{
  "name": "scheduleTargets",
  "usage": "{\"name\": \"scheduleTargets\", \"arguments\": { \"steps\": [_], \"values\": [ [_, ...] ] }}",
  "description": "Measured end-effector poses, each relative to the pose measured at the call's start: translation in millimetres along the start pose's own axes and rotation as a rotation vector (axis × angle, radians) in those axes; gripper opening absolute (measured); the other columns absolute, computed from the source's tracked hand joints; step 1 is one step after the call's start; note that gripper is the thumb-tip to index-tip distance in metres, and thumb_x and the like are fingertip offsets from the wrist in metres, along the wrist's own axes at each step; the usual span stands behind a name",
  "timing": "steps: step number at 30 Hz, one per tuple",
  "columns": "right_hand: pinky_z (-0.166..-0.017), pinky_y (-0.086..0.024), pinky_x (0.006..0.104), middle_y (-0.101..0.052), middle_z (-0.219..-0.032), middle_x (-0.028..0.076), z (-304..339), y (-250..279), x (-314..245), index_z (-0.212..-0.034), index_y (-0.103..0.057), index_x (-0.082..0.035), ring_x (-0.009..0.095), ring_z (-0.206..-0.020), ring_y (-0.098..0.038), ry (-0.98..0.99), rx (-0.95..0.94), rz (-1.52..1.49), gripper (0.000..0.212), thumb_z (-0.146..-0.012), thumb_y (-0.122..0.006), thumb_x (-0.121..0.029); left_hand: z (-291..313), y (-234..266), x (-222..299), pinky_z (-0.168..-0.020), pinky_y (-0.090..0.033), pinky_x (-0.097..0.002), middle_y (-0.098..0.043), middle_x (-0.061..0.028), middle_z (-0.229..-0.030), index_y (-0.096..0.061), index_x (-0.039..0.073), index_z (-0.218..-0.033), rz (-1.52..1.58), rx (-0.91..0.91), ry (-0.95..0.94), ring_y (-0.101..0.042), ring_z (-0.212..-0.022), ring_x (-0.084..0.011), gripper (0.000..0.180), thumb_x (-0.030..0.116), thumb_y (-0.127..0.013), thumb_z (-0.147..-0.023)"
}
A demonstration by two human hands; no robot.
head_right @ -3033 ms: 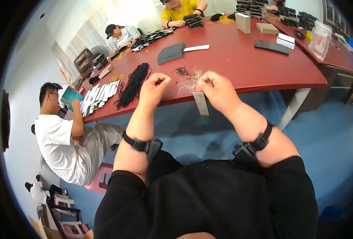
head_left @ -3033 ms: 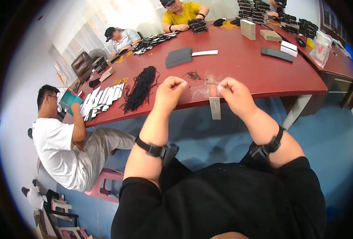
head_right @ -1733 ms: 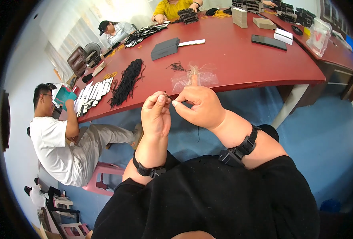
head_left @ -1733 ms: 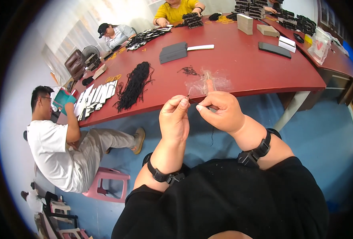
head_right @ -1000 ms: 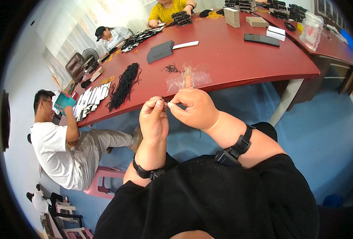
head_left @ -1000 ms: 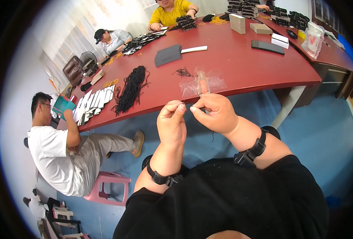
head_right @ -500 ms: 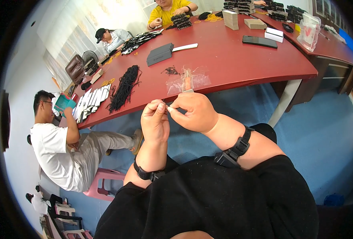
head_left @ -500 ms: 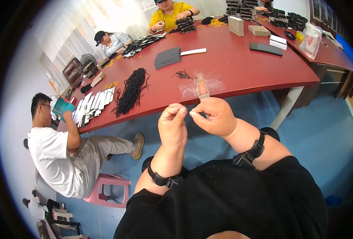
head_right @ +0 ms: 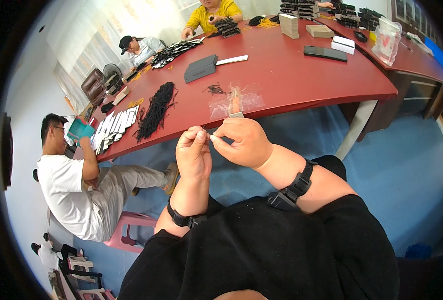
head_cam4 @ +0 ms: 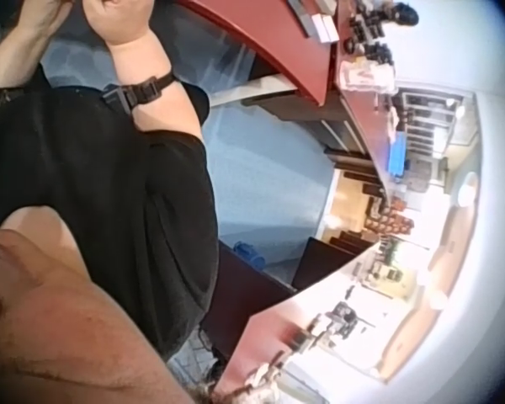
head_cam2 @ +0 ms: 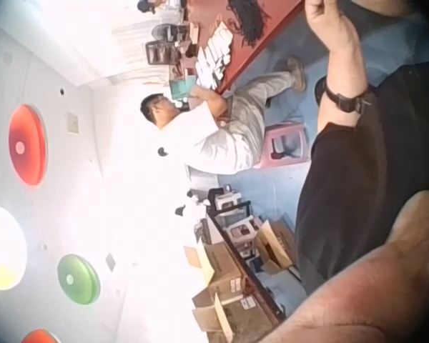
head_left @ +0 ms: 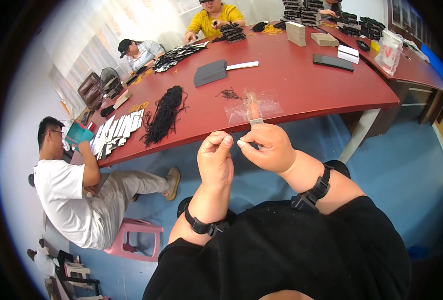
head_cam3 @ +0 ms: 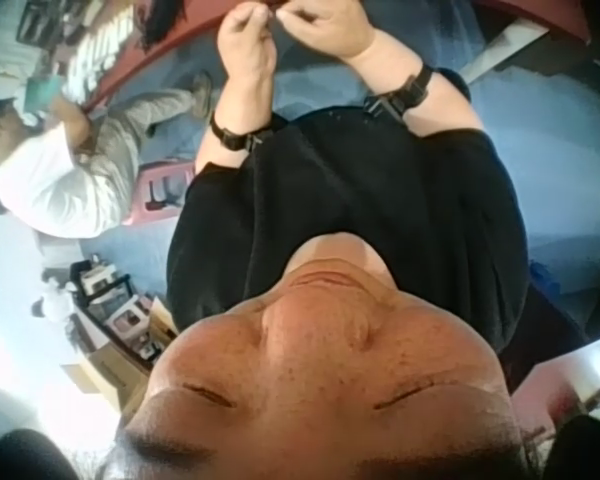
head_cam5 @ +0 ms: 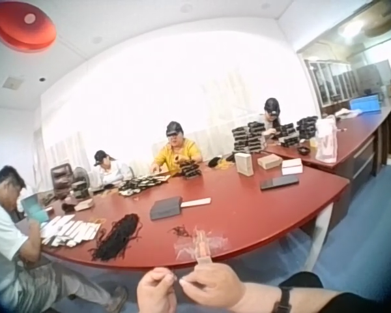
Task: Attaching elastic strings to various tags and labels at an assembly table.
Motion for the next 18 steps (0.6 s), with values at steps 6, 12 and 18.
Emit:
{"name": "scheduleTargets", "arguments": {
  "steps": [6, 12, 18],
  "values": [
    [-0.056, -0.044, 0.0299, -0.058, -0.069, 0.01, 6.1, -7.7, 18.9, -0.083, -0.066, -0.002, 0.022, -0.061, -0.056, -0.212, -0.051, -0.03, 0.008, -0.078, -0.063, -0.007, 2.1, -5.5, -0.7, -0.077, -0.045, -0.0279, -0.06, -0.0069, -0.091, -0.062, 0.003, -0.085, -0.006, -0.03, 0.006, -0.056, -0.082, -0.0151, 0.006, -0.003, -0.063, -0.081],
    [-0.072, -0.046, 0.023, -0.064, -0.083, 0.004, 19.7, -27.6, 45.1, -0.102, -0.065, 0.0, 0.009, -0.076, -0.056, -0.489, -0.035, -0.431, 0.017, -0.089, -0.058, -0.009, 2.1, -10.8, -2.0, -0.081, -0.044, -0.028, -0.06, -0.0069, -0.092, -0.062, 0.001, -0.084, 0.027, -0.049, 0.024, -0.056, -0.086, -0.0148, 0.005, -0.003, -0.063, -0.081],
    [-0.073, -0.045, 0.0246, -0.063, -0.088, 0.002, 28.5, -37.9, 62.6, -0.095, -0.063, 0.001, 0.01, -0.077, -0.056, -0.667, 0.009, -0.734, 0.015, -0.09, -0.058, -0.013, 1.2, -13.7, -1.9, -0.079, -0.045, -0.0287, -0.06, -0.0071, -0.091, -0.06, 0.002, -0.084, -0.094, -0.052, -0.005, -0.056, -0.085, -0.0151, 0.005, 0.0, -0.064, -0.082]
  ]
}}
Point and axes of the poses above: each hand's wrist, its own z-axis away from the middle knuckle, its own y-axis out of the back of the hand, x = y × z, the point moved 10 cm from there along -z, towards the middle knuckle
